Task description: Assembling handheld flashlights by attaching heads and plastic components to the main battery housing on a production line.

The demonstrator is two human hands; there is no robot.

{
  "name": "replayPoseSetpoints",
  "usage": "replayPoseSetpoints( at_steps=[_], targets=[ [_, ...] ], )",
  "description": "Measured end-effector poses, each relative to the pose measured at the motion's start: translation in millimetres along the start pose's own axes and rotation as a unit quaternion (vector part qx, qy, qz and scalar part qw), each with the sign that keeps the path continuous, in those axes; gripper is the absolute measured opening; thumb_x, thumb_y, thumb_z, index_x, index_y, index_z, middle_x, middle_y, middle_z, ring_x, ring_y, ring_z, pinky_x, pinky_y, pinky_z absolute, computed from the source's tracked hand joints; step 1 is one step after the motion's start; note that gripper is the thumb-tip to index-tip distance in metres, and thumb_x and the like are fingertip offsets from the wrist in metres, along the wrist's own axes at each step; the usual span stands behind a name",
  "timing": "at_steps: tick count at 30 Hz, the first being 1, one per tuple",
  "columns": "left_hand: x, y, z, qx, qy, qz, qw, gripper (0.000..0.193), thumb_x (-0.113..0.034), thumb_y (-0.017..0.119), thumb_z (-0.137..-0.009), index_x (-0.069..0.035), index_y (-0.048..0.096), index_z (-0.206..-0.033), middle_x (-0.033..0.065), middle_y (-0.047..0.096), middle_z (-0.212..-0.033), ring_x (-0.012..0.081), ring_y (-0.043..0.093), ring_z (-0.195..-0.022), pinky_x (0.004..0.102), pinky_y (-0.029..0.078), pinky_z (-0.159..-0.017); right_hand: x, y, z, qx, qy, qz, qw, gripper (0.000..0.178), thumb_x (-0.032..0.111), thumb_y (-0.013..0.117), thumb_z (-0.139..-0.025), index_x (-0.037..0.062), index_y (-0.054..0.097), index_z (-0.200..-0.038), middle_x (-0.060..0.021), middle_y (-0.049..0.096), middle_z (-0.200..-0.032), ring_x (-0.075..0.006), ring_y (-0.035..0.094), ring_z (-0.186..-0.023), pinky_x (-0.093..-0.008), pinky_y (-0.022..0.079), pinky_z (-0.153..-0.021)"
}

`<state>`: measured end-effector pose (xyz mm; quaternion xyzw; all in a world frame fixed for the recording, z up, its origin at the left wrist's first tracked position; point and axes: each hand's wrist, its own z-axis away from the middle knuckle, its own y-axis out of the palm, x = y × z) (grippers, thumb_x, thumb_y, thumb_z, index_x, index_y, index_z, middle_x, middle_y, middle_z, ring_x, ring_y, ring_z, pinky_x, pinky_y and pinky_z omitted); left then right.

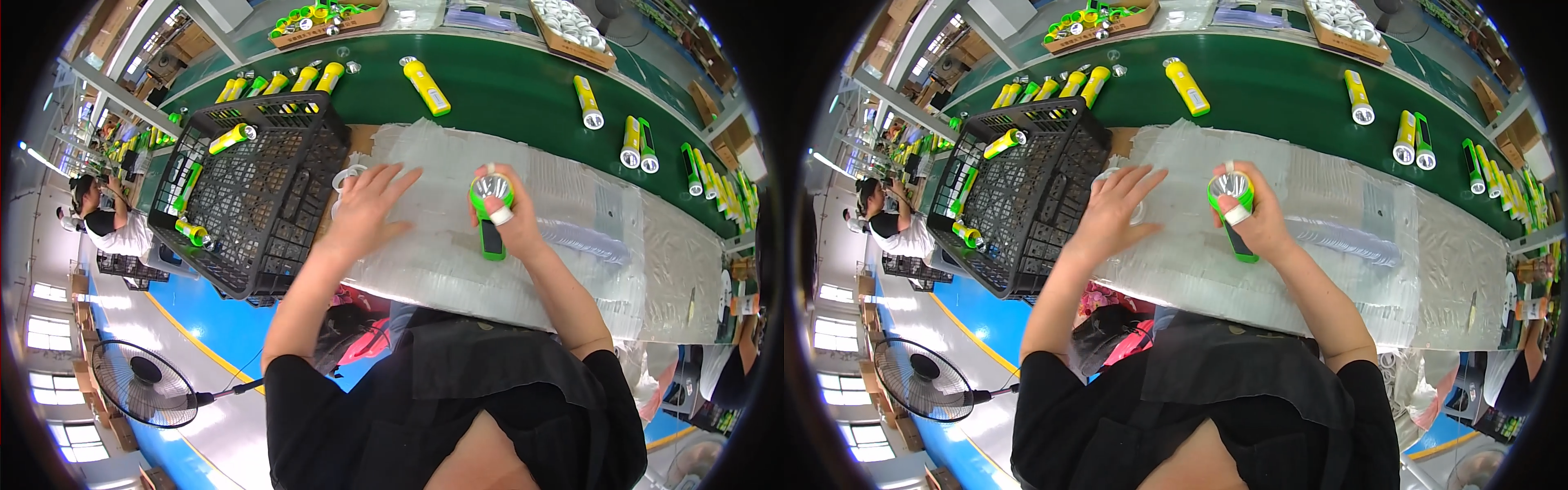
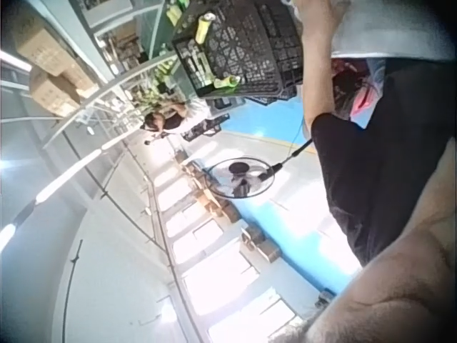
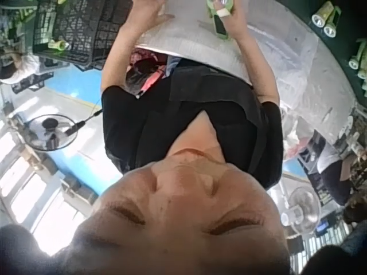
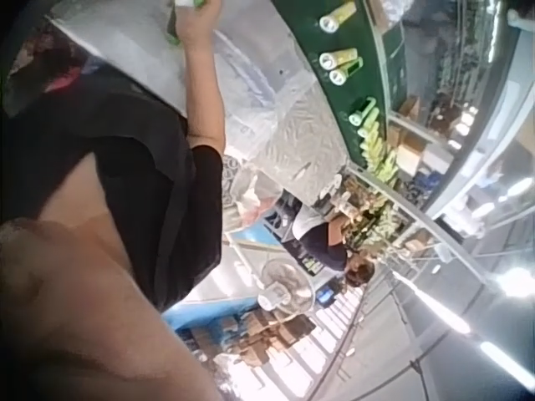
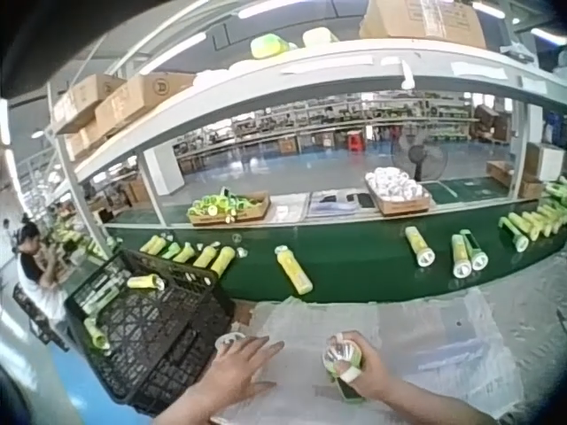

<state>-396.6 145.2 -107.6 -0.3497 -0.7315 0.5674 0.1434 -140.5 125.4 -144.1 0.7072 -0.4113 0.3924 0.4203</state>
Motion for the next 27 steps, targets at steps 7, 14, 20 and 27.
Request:
replayPoseSetpoints(
  at_steps=[7, 14, 20, 27],
  targets=[
    [34.2, 23.3, 16.4, 0.056, -0.021, 0.009, 0.998, 0.031, -0.016, 0.078, -0.074, -0.008, 0.068, -0.102, 0.0113, 0.057, -0.129, 0.0317, 0.049, -0.124, 0.0447, 0.036, -0.103, -9.9, -0.3, 1.6, 0.002, -0.008, 0.045, 0.999, 0.043, 0.034, 0.063, -0.094, 0.0067, 0.046, -0.122, -0.0066, 0.056, -0.084, -0.0143, 0.056, -0.068, -0.0288, 0.047, -0.06],
    [-54.8, -6.9, -44.8, -0.092, 0.068, 0.336, 0.935, 0.019, -0.009, 0.069, -0.088, -0.004, 0.063, -0.105, 0.0147, 0.058, -0.118, 0.0219, 0.06, -0.099, 0.0309, 0.05, -0.082, -8.0, 0.5, 3.9, 0.003, 0.013, 0.01, 1.0, 0.038, 0.02, 0.063, -0.093, 0.004, 0.047, -0.123, -0.0049, 0.058, -0.092, -0.0119, 0.058, -0.075, -0.0272, 0.05, -0.065],
    [-56.0, -2.0, -49.7, -0.102, 0.07, 0.27, 0.955, 0.029, -0.016, 0.079, -0.078, -0.007, 0.07, -0.104, 0.0108, 0.057, -0.105, 0.0228, 0.059, -0.09, 0.0329, 0.05, -0.075, -3.4, -3.0, 5.2, 0.025, 0.033, -0.019, 0.999, 0.04, 0.019, 0.061, -0.094, 0.0051, 0.045, -0.128, -0.0067, 0.058, -0.104, -0.0138, 0.06, -0.082, -0.0289, 0.051, -0.072],
    [-63.4, -5.5, -54.1, -0.056, 0.054, 0.276, 0.958, 0.038, -0.017, 0.084, -0.071, -0.01, 0.071, -0.106, 0.0098, 0.058, -0.106, 0.0245, 0.06, -0.093, 0.034, 0.051, -0.076, 37.2, -27.0, -5.5, 0.089, -0.107, 0.26, 0.955, 0.043, 0.02, 0.071, -0.088, 0.005, 0.055, -0.125, -0.0071, 0.062, -0.115, -0.0219, 0.061, -0.104, -0.0345, 0.047, -0.094]
  ],
)
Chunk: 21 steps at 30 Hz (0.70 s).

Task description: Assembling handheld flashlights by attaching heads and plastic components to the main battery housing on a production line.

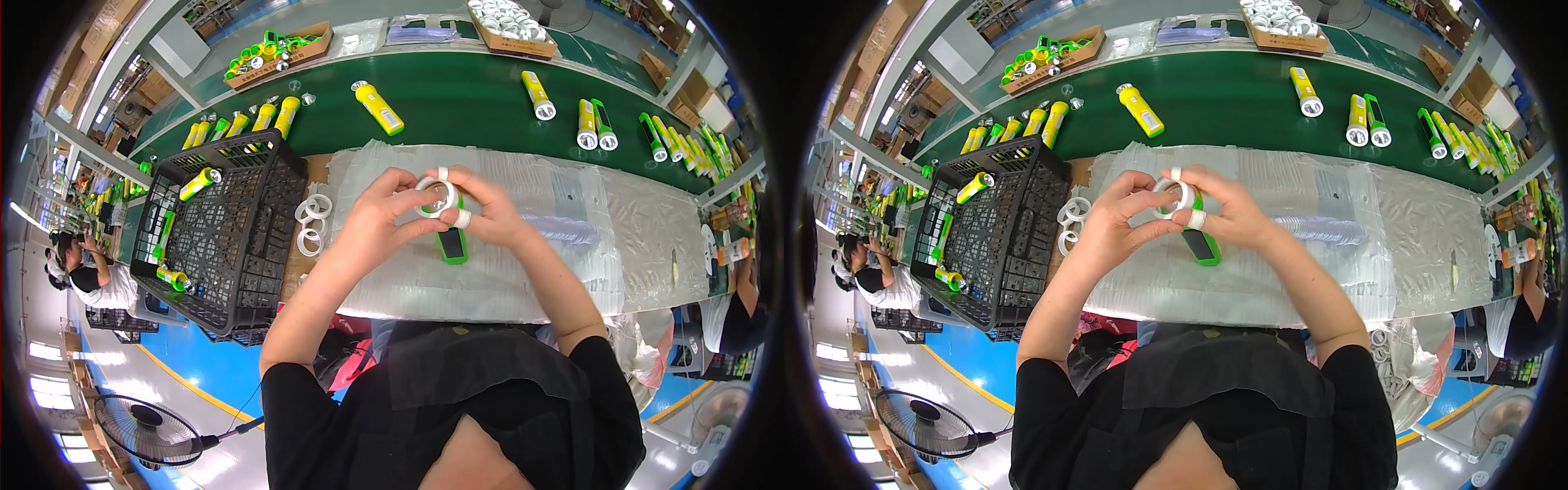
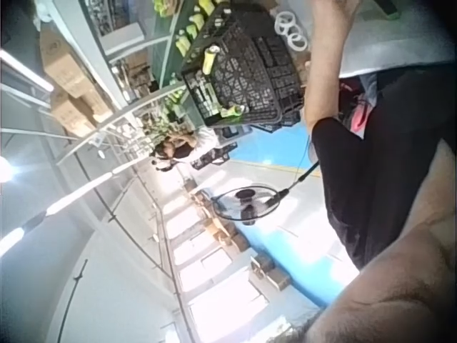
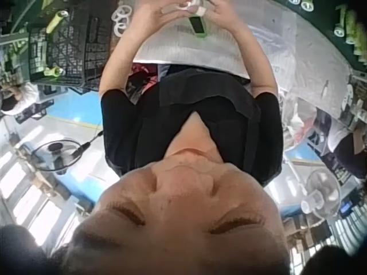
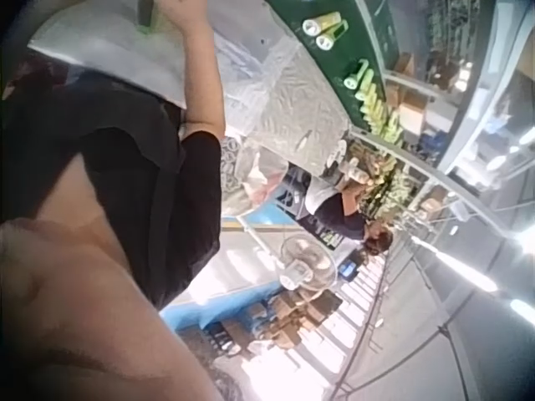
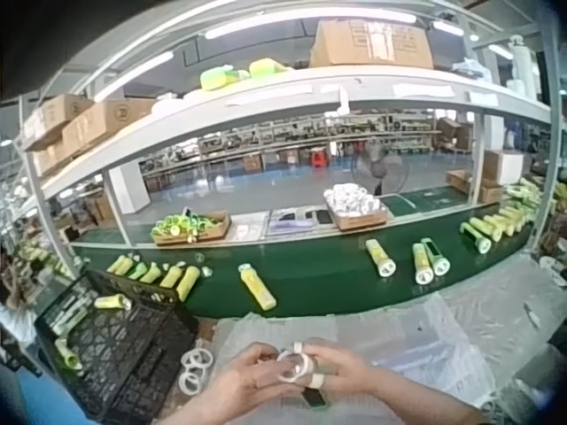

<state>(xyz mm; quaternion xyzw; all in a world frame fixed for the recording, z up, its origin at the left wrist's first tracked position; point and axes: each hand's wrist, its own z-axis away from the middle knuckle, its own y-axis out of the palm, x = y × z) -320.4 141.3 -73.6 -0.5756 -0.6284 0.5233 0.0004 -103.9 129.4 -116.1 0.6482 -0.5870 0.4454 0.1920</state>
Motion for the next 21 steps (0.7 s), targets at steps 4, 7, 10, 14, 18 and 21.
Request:
replayPoseSetpoints(
  at_steps=[4, 7, 10, 14, 18, 21],
  targets=[
    [-1.6, 15.7, -9.2, -0.005, 0.039, -0.013, 0.999, 0.044, -0.016, 0.086, -0.068, -0.009, 0.067, -0.108, 0.0104, 0.06, -0.109, 0.0256, 0.062, -0.094, 0.034, 0.052, -0.075, 20.5, -46.7, -6.8, 0.087, 0.005, 0.162, 0.983, 0.045, 0.022, 0.079, -0.079, 0.0061, 0.061, -0.116, -0.0072, 0.066, -0.102, -0.0216, 0.063, -0.095, -0.034, 0.049, -0.084],
    [-1.5, 39.4, -13.9, -0.014, 0.036, 0.02, 0.999, 0.044, -0.016, 0.086, -0.069, -0.008, 0.063, -0.106, 0.0093, 0.064, -0.105, 0.0257, 0.065, -0.09, 0.0337, 0.052, -0.074, 59.5, -63.4, -34.5, 0.211, 0.062, 0.227, 0.949, 0.049, 0.022, 0.08, -0.075, 0.0036, 0.06, -0.117, -0.0082, 0.062, -0.099, -0.0233, 0.061, -0.087, -0.0356, 0.05, -0.076],
    [-0.8, 53.6, -14.6, -0.033, 0.016, 0.075, 0.997, 0.041, -0.015, 0.085, -0.069, -0.008, 0.06, -0.101, 0.0068, 0.068, -0.096, 0.0251, 0.066, -0.085, 0.0332, 0.053, -0.073, 66.9, -66.0, -48.1, 0.312, 0.075, 0.278, 0.905, 0.046, 0.024, 0.077, -0.077, -0.0002, 0.06, -0.112, -0.0112, 0.06, -0.09, -0.0274, 0.059, -0.079, -0.0374, 0.049, -0.07],
    [-1.0, 54.4, -14.8, -0.045, 0.012, 0.05, 0.998, 0.039, -0.014, 0.085, -0.07, -0.009, 0.06, -0.099, 0.0063, 0.068, -0.091, 0.0245, 0.067, -0.083, 0.0331, 0.053, -0.072, 67.6, -59.5, -48.9, 0.324, 0.147, 0.338, 0.871, 0.046, 0.031, 0.076, -0.075, -0.0021, 0.061, -0.104, -0.0136, 0.062, -0.083, -0.0289, 0.062, -0.074, -0.0377, 0.049, -0.066],
    [-0.7, 56.5, -15.7, -0.068, -0.001, 0.059, 0.996, 0.038, -0.012, 0.085, -0.069, -0.008, 0.061, -0.098, 0.0074, 0.068, -0.092, 0.025, 0.067, -0.082, 0.0338, 0.052, -0.07, 65.6, -32.6, -37.2, 0.158, 0.194, 0.453, 0.856, 0.055, 0.047, 0.072, -0.075, -0.0026, 0.06, -0.095, -0.0152, 0.063, -0.077, -0.0329, 0.065, -0.073, -0.0408, 0.05, -0.064],
    [-0.4, 60.6, -11.9, -0.079, 0.012, 0.048, 0.996, 0.038, -0.01, 0.084, -0.069, -0.008, 0.06, -0.098, 0.0077, 0.067, -0.091, 0.0257, 0.066, -0.082, 0.0348, 0.053, -0.067, 72.0, -39.6, -43.4, 0.222, 0.215, 0.445, 0.841, 0.058, 0.051, 0.07, -0.076, -0.0022, 0.059, -0.097, -0.0163, 0.064, -0.086, -0.0338, 0.065, -0.083, -0.0408, 0.051, -0.071]
  ],
)
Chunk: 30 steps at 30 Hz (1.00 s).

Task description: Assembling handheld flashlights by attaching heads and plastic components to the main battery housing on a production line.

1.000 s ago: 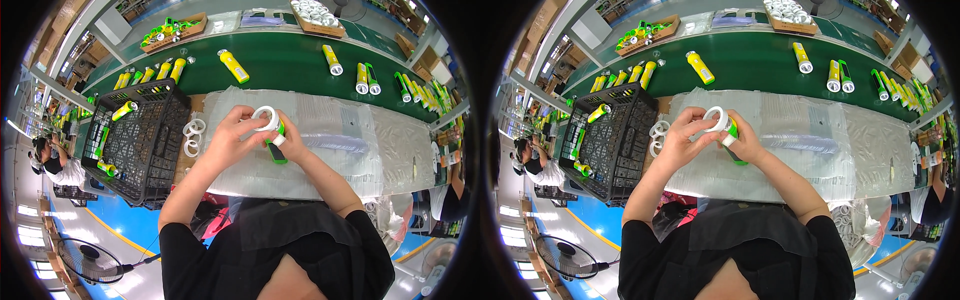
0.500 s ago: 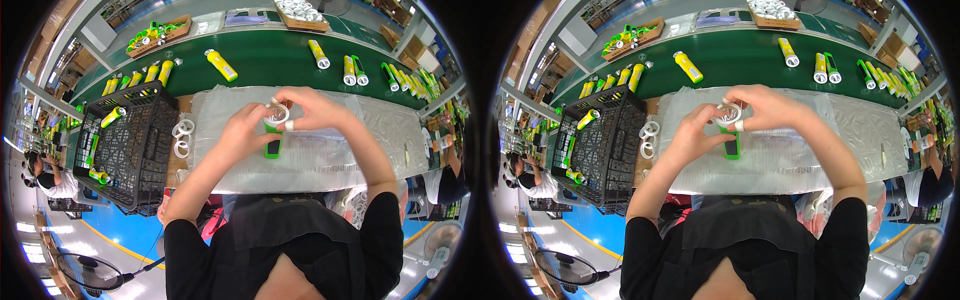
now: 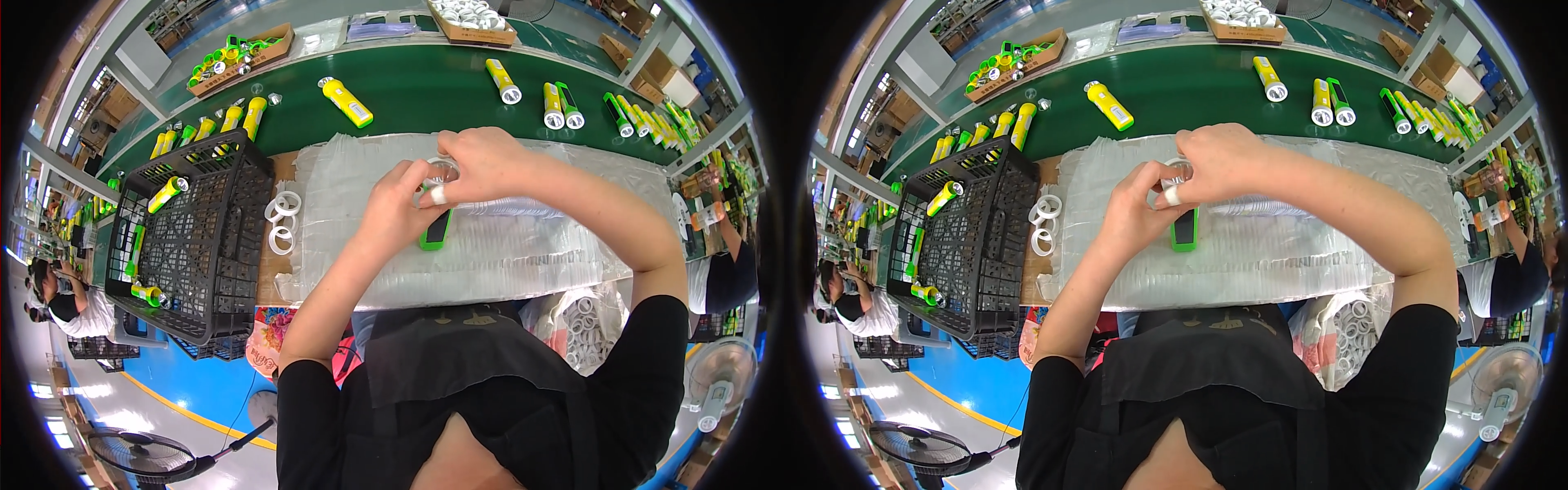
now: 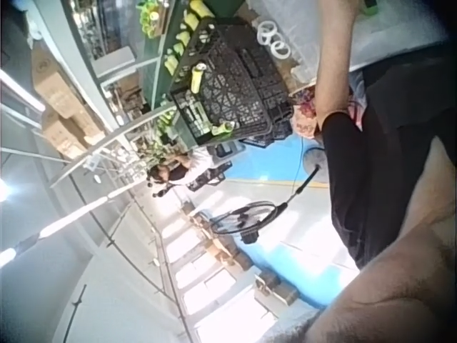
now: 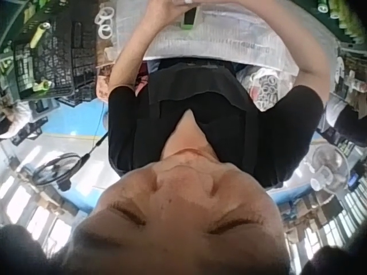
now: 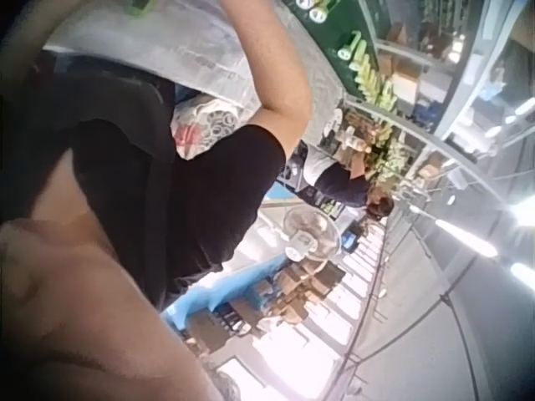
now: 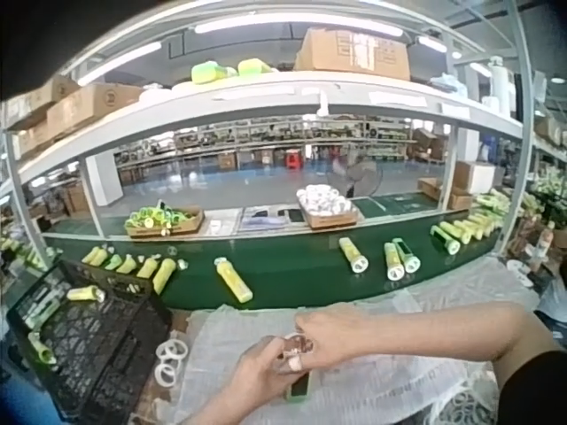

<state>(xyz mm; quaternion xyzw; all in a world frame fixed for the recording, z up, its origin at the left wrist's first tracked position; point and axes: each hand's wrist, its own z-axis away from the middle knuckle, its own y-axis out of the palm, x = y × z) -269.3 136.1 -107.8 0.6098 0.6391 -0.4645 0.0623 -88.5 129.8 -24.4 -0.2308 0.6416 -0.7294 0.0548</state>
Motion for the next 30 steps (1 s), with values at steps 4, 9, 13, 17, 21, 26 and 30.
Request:
replayPoseSetpoints(
  at_steps=[4, 9, 13, 17, 21, 26, 30],
  targets=[
    [-0.7, 2.1, 1.4, -0.027, 0.06, -0.001, 0.998, 0.038, -0.008, 0.084, -0.067, -0.008, 0.06, -0.097, 0.0079, 0.065, -0.091, 0.0256, 0.066, -0.081, 0.0353, 0.053, -0.066, -18.4, 2.2, 4.4, 0.004, -0.177, -0.096, 0.98, 0.059, 0.049, 0.073, -0.074, -0.0014, 0.058, -0.1, -0.0158, 0.064, -0.095, -0.0311, 0.064, -0.09, -0.0395, 0.051, -0.074],
    [-1.9, 3.7, 5.9, -0.012, 0.05, -0.038, 0.998, 0.039, -0.007, 0.084, -0.065, -0.007, 0.06, -0.096, 0.0082, 0.063, -0.092, 0.0251, 0.066, -0.08, 0.0356, 0.052, -0.065, -1.2, 15.6, 9.1, -0.059, -0.019, 0.03, 0.998, 0.058, 0.051, 0.074, -0.072, -0.0002, 0.061, -0.094, -0.0139, 0.065, -0.077, -0.0337, 0.065, -0.071, -0.0426, 0.051, -0.062],
    [-3.9, 3.8, 11.5, -0.009, 0.044, -0.037, 0.998, 0.039, -0.007, 0.084, -0.065, -0.008, 0.061, -0.096, 0.0084, 0.063, -0.091, 0.0261, 0.065, -0.08, 0.0362, 0.052, -0.065, 0.5, 6.7, 12.7, -0.013, -0.021, 0.03, 0.999, 0.057, 0.05, 0.073, -0.072, -0.0003, 0.06, -0.094, -0.0145, 0.065, -0.078, -0.0344, 0.066, -0.071, -0.0426, 0.051, -0.062],
    [-5.7, 7.4, 13.1, -0.027, 0.056, -0.053, 0.997, 0.039, -0.008, 0.084, -0.065, -0.008, 0.061, -0.096, 0.0082, 0.062, -0.09, 0.0268, 0.065, -0.079, 0.0366, 0.052, -0.065, -10.6, 17.1, 15.8, -0.058, -0.196, -0.077, 0.976, 0.059, 0.05, 0.069, -0.069, -0.004, 0.06, -0.091, -0.0167, 0.066, -0.075, -0.0356, 0.066, -0.072, -0.047, 0.052, -0.066],
    [-4.6, 3.9, 10.6, -0.036, 0.033, -0.065, 0.997, 0.038, -0.009, 0.085, -0.065, -0.008, 0.061, -0.095, 0.008, 0.062, -0.09, 0.0262, 0.065, -0.08, 0.0366, 0.053, -0.066, 18.3, 11.5, 10.2, -0.057, 0.054, 0.018, 0.997, 0.051, 0.041, 0.07, -0.067, -0.0034, 0.06, -0.091, -0.02, 0.067, -0.086, -0.0351, 0.066, -0.081, -0.043, 0.052, -0.069],
    [-5.6, 6.3, 13.4, -0.042, 0.042, -0.052, 0.997, 0.038, -0.01, 0.085, -0.066, -0.009, 0.061, -0.095, 0.0081, 0.062, -0.09, 0.0267, 0.066, -0.081, 0.0366, 0.053, -0.067, -9.9, 11.0, 4.6, -0.077, -0.215, -0.17, 0.959, 0.053, 0.043, 0.071, -0.067, -0.0035, 0.061, -0.09, -0.0194, 0.067, -0.083, -0.0355, 0.066, -0.079, -0.043, 0.052, -0.068],
    [-4.5, 5.2, 14.9, -0.039, 0.033, -0.057, 0.997, 0.039, -0.011, 0.086, -0.065, -0.01, 0.062, -0.095, 0.0077, 0.062, -0.088, 0.0263, 0.065, -0.078, 0.0368, 0.053, -0.064, 13.1, 22.1, 12.6, -0.054, 0.059, 0.019, 0.997, 0.064, 0.053, 0.077, -0.063, -0.0043, 0.061, -0.086, -0.0197, 0.065, -0.087, -0.0323, 0.065, -0.084, -0.0417, 0.051, -0.069]
  ],
)
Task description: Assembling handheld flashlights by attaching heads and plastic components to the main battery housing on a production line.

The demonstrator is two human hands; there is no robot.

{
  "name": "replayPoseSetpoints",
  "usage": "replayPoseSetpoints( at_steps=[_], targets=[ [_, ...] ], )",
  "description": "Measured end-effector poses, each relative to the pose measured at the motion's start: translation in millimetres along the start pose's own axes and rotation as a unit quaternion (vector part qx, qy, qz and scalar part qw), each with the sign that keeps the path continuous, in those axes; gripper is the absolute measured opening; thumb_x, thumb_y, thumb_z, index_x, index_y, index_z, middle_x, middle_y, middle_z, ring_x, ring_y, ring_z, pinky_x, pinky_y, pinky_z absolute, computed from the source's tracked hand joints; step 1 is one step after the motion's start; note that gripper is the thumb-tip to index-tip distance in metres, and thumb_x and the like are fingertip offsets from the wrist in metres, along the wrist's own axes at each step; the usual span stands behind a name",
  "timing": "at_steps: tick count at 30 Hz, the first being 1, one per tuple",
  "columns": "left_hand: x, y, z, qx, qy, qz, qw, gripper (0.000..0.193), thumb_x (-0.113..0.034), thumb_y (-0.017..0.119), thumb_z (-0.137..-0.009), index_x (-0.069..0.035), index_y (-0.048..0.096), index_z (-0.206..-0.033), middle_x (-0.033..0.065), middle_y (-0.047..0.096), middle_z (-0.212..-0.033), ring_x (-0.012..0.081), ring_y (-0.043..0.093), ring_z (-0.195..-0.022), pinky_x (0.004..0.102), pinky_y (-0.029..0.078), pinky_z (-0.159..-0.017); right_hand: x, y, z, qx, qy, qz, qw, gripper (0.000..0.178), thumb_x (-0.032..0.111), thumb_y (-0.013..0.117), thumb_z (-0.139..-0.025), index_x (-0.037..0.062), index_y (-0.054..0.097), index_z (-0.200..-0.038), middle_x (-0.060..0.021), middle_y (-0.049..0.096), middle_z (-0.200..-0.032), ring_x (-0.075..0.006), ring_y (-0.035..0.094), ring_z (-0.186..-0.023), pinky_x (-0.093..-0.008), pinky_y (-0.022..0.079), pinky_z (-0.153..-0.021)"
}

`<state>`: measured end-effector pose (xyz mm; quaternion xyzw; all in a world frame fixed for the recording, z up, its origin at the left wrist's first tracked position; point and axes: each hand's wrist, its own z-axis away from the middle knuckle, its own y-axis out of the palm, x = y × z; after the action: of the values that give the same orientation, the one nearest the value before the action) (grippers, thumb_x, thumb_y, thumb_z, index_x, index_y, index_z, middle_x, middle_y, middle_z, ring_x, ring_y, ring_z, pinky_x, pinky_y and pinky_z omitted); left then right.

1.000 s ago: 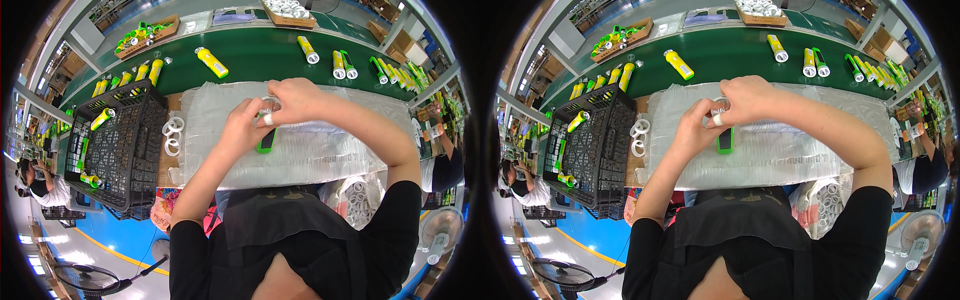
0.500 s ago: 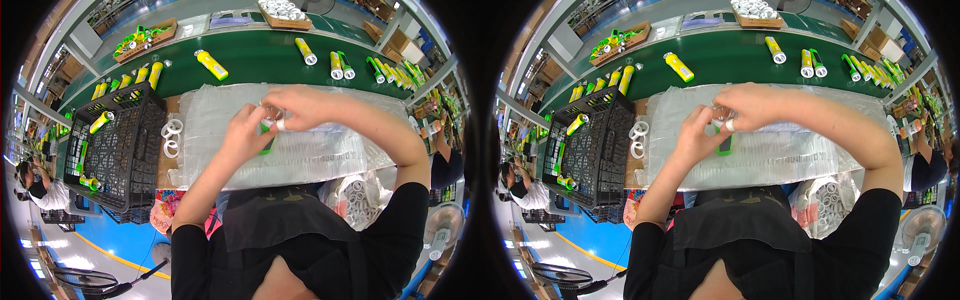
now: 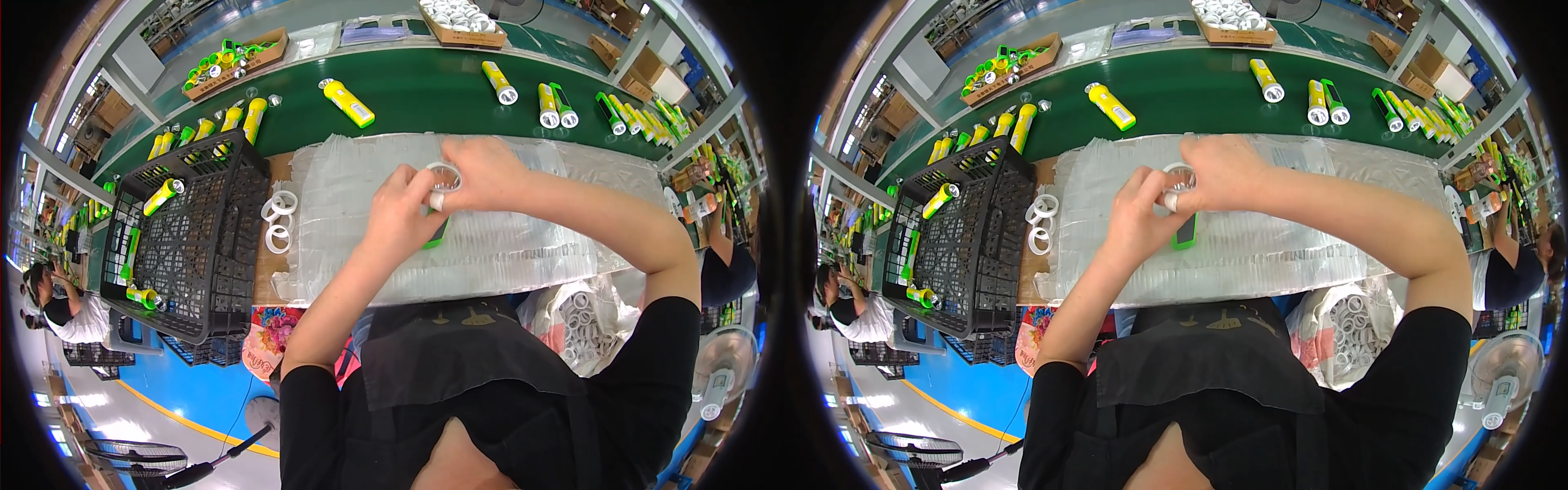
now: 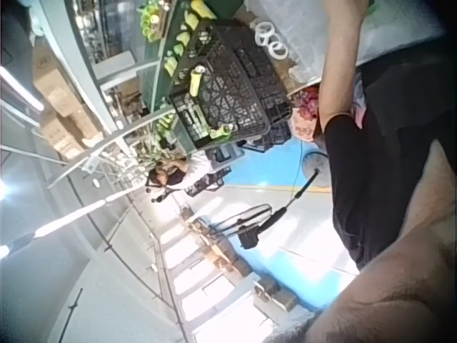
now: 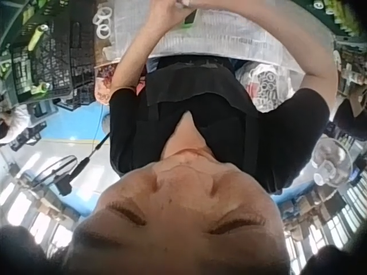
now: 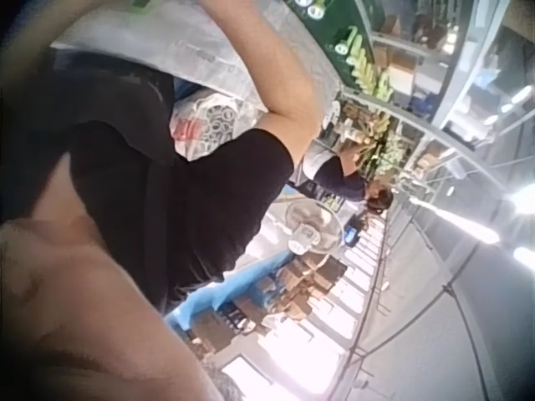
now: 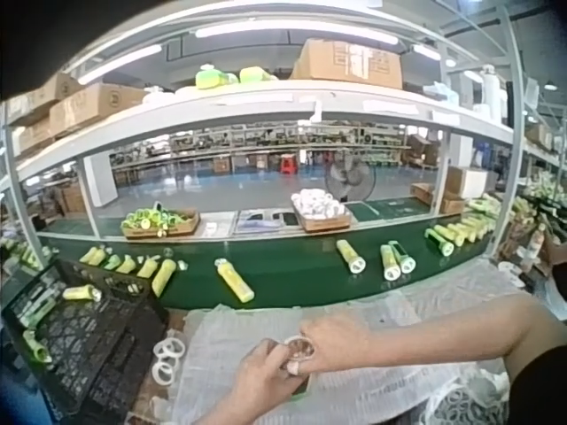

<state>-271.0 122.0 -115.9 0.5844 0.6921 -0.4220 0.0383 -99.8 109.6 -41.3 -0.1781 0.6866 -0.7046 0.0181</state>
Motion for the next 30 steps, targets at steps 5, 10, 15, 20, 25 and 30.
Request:
replayPoseSetpoints(
  at_steps=[5, 10, 15, 20, 25, 30],
  targets=[
    [-0.8, 1.1, -1.6, -0.008, -0.002, -0.016, 1.0, 0.039, -0.01, 0.085, -0.064, -0.011, 0.062, -0.096, 0.007, 0.061, -0.086, 0.0256, 0.064, -0.075, 0.0363, 0.052, -0.062, -2.2, -25.2, -4.8, 0.12, 0.051, 0.016, 0.991, 0.066, 0.056, 0.077, -0.066, -0.0037, 0.061, -0.089, -0.0191, 0.066, -0.094, -0.0335, 0.065, -0.09, -0.0435, 0.05, -0.072],
    [2.7, -0.7, 2.4, -0.015, 0.011, -0.009, 1.0, 0.037, -0.01, 0.084, -0.065, -0.011, 0.063, -0.095, 0.0063, 0.061, -0.087, 0.0245, 0.063, -0.073, 0.0354, 0.051, -0.061, -10.9, -12.2, -1.3, 0.04, -0.13, -0.05, 0.989, 0.054, 0.048, 0.075, -0.075, -0.0003, 0.061, -0.096, -0.0177, 0.065, -0.098, -0.0319, 0.064, -0.092, -0.0404, 0.05, -0.073],
    [2.8, 1.7, -0.2, 0.0, -0.001, -0.007, 1.0, 0.037, -0.009, 0.084, -0.065, -0.01, 0.063, -0.095, 0.0066, 0.061, -0.088, 0.0254, 0.063, -0.074, 0.0363, 0.051, -0.062, -1.2, -19.4, 0.2, 0.059, -0.004, 0.029, 0.998, 0.053, 0.046, 0.076, -0.073, -0.0002, 0.06, -0.094, -0.0133, 0.062, -0.085, -0.0293, 0.062, -0.076, -0.0386, 0.048, -0.065],
    [10.4, -2.4, -1.0, 0.015, 0.018, -0.015, 1.0, 0.046, -0.009, 0.085, -0.064, -0.01, 0.061, -0.102, 0.0071, 0.063, -0.093, 0.0248, 0.065, -0.08, 0.0357, 0.053, -0.067, -11.7, -4.8, 3.3, -0.034, -0.144, -0.072, 0.986, 0.05, 0.047, 0.072, -0.075, 0.0013, 0.063, -0.092, -0.0146, 0.061, -0.082, -0.0333, 0.063, -0.079, -0.0416, 0.05, -0.068],
    [22.4, -21.9, 4.1, 0.131, -0.047, 0.28, 0.95, 0.119, -0.023, 0.091, -0.064, -0.015, 0.013, -0.153, 0.0227, 0.052, -0.135, 0.0346, 0.053, -0.125, 0.0448, 0.041, -0.106, -10.3, -29.4, 31.3, -0.09, -0.16, -0.222, 0.958, 0.041, 0.032, 0.078, -0.075, 0.003, 0.056, -0.095, -0.0103, 0.058, -0.076, -0.0268, 0.06, -0.067, -0.0367, 0.045, -0.058],
    [3.1, -32.2, 12.7, 0.375, -0.192, 0.451, 0.787, 0.104, -0.032, 0.081, -0.076, -0.012, 0.014, -0.153, 0.0153, 0.061, -0.118, 0.0252, 0.066, -0.093, 0.0407, 0.054, -0.075, -8.9, -32.1, 35.5, -0.187, -0.333, -0.122, 0.916, 0.033, 0.028, 0.068, -0.081, 0.0094, 0.058, -0.107, -0.0082, 0.06, -0.078, -0.0252, 0.063, -0.062, -0.0345, 0.049, -0.057]
  ],
)
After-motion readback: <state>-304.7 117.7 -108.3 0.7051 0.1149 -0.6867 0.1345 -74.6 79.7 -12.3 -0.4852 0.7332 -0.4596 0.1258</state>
